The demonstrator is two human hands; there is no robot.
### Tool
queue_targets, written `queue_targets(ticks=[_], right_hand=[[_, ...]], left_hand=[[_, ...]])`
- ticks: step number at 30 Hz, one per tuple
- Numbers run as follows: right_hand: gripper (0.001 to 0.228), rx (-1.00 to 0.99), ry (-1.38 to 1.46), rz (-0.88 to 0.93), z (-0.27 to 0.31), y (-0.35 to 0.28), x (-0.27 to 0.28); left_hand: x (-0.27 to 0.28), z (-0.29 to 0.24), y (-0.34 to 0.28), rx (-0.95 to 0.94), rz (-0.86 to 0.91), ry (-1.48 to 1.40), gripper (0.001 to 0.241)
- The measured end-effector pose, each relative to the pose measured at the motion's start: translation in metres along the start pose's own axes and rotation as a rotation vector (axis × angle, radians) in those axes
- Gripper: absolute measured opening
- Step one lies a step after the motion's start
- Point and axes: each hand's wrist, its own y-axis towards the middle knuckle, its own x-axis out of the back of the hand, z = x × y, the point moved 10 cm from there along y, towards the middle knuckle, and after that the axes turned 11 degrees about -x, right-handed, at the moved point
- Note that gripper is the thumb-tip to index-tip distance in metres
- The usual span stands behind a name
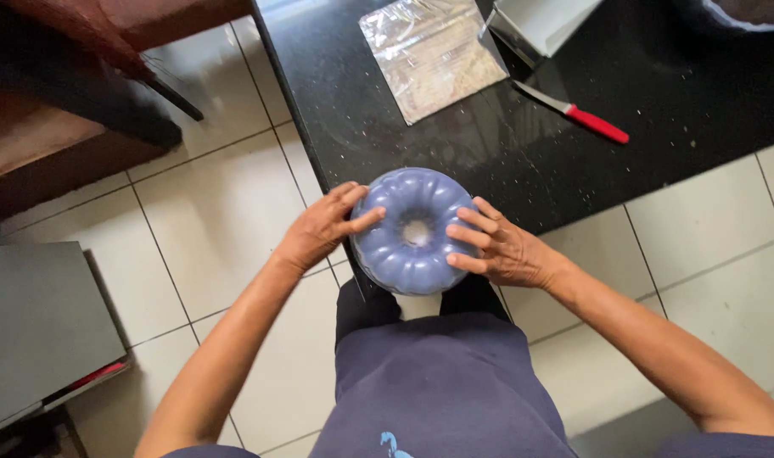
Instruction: Removing chocolate cakes from their molds and cleaning the work table.
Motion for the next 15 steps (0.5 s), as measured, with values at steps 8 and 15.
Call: queue_targets(ticks=[8, 15], right_hand=[[0.072, -0.423, -0.026, 0.062, 0.035, 0.002, 0.042], [0.045, -1.544, 0.645, -0.391, -0.015, -0.088, -0.018]], left_hand=[[0.023, -0.001, -0.054, 0.539, -0.243, -0.119, 0.062], [-0.052, -0.007, -0.122, 1.176, -0.688, -0.703, 0.036]])
